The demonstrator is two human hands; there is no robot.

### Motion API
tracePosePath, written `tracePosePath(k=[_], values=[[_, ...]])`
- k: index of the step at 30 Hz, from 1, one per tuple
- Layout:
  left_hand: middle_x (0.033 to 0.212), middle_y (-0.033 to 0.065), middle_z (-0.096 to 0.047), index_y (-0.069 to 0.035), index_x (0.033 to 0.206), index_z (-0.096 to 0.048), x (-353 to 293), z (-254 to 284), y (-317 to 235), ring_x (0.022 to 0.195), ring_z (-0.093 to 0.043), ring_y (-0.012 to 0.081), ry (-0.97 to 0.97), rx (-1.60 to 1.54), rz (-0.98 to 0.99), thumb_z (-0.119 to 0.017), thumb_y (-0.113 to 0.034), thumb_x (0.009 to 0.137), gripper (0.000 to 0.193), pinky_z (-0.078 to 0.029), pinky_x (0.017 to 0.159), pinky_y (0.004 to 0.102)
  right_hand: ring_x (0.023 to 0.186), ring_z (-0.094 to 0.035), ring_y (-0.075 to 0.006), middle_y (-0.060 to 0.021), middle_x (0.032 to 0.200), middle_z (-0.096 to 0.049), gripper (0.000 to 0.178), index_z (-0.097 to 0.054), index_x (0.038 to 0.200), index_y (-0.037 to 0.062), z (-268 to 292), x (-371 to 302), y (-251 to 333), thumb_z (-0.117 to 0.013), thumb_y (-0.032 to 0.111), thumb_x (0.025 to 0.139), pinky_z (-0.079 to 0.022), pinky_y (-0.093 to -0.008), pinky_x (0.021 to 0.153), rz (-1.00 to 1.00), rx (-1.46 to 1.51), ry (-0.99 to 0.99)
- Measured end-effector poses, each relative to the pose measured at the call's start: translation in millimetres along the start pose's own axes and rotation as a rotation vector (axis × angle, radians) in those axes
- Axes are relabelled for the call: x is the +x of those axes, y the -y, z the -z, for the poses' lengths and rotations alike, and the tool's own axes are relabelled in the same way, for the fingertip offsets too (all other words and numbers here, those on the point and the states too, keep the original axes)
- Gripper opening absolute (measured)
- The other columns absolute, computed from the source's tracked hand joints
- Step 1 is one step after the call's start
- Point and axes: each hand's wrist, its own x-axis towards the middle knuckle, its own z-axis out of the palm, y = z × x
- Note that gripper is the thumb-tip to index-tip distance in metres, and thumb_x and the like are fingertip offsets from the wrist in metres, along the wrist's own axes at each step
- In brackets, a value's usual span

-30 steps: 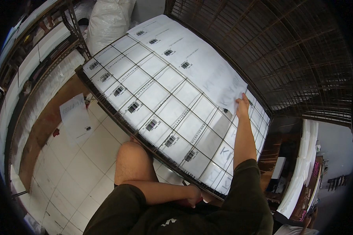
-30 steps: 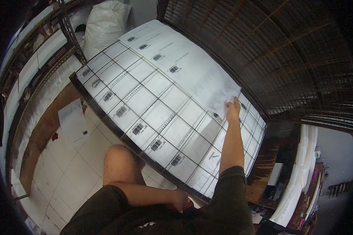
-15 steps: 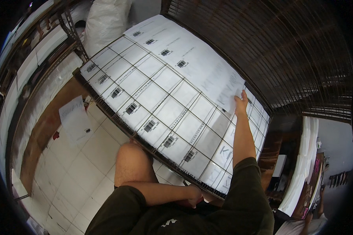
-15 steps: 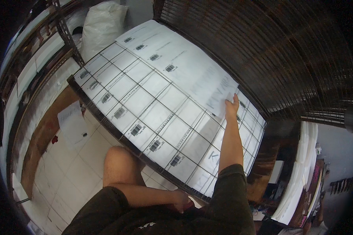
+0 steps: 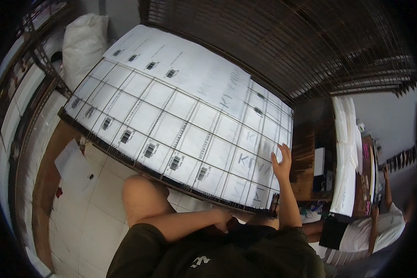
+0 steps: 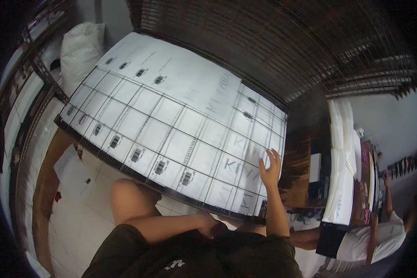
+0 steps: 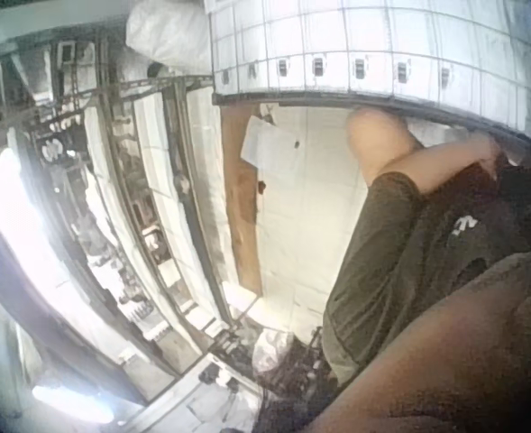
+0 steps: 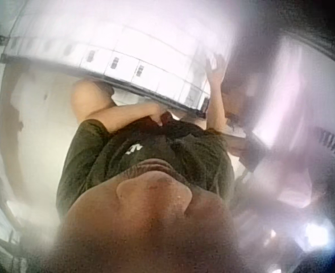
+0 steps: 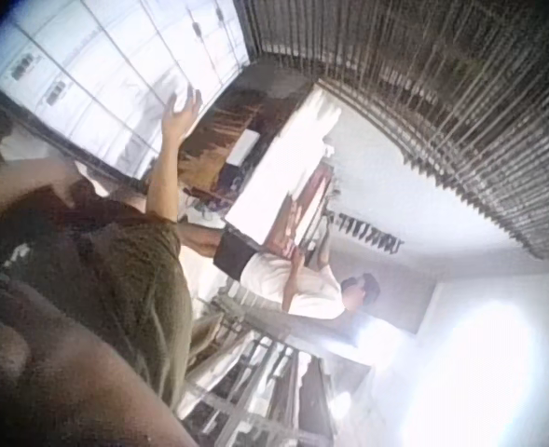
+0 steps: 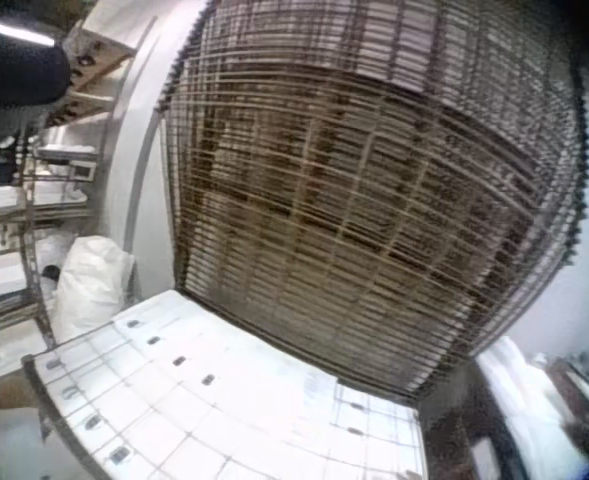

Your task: The person sits on the floor and repeatedly picks up white papers from a stack, flips them, and places them back down. Another person stands nearby and also handles similar papers.

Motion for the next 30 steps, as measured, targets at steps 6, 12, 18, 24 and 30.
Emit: tracePosePath(k=[6,12,18,24,30], values=[[0.115,0.0188,-0.058,-0.007,0.119,-0.053,15.2,-14.9,19.0,0.108,-0.055,0.0346,-0.034,-0.025,-0.009,-0.068,-0.049,0.072,0.065,-0.043,0.092,0.0423,0.123,-0.036,-0.0435,-0.0311,0.131,-0.036,0.061,-0.039,0.134,0.0031,42.0,-134.2,-57.8,-0.06,0.035,0.086,-0.03,-0.0459,0.103,-0.471,-0.063,-0.036],[0.114,0.0168,-0.059,-0.011,0.117,-0.054,7.5,-16.9,34.8,0.108,-0.055,0.0332,0.022,-0.13,0.01,-0.065,-0.054,0.072,0.063,-0.043,0.091,0.0412,0.126,-0.03,-0.0446,-0.0297,0.138,-0.026,0.068,-0.028,0.141,0.0086,47.6,-136.0,-33.4,-0.055,0.039,0.087,-0.027,-0.049,0.103,-0.419,-0.092,-0.063],[0.113,0.0157,-0.06,-0.012,0.115,-0.054,7.0,-19.6,37.1,0.109,-0.055,0.0331,0.041,-0.104,0.006,-0.063,-0.056,0.074,0.061,-0.043,0.091,0.0409,0.127,-0.029,-0.0415,-0.0256,0.139,-0.028,0.067,-0.033,0.14,0.0117,50.5,-137.9,-25.5,-0.056,0.042,0.085,-0.025,-0.0539,0.101,-0.492,-0.134,-0.071],[0.112,0.0182,-0.06,-0.011,0.117,-0.054,-5.3,-0.2,19.6,0.107,-0.056,0.0346,0.045,-0.102,0.019,-0.062,-0.056,0.075,0.062,-0.043,0.091,0.0407,0.12,-0.04,-0.0384,-0.0226,0.133,-0.039,0.058,-0.046,0.131,0.0079,53.5,-138.5,-23.1,-0.059,0.039,0.084,-0.031,-0.0494,0.098,-0.419,-0.132,-0.203],[0.11,0.0202,-0.061,-0.012,0.129,-0.045,-2.1,-11.7,37.7,0.103,-0.058,0.034,0.034,-0.128,0.042,-0.062,-0.06,0.074,0.075,-0.044,0.089,0.039,0.08,-0.06,-0.0178,-0.0125,0.099,-0.063,0.039,-0.057,0.116,0.0012,101.0,-107.1,9.8,-0.065,0.013,0.08,-0.048,-0.0294,0.072,-0.328,0.341,-0.366]])
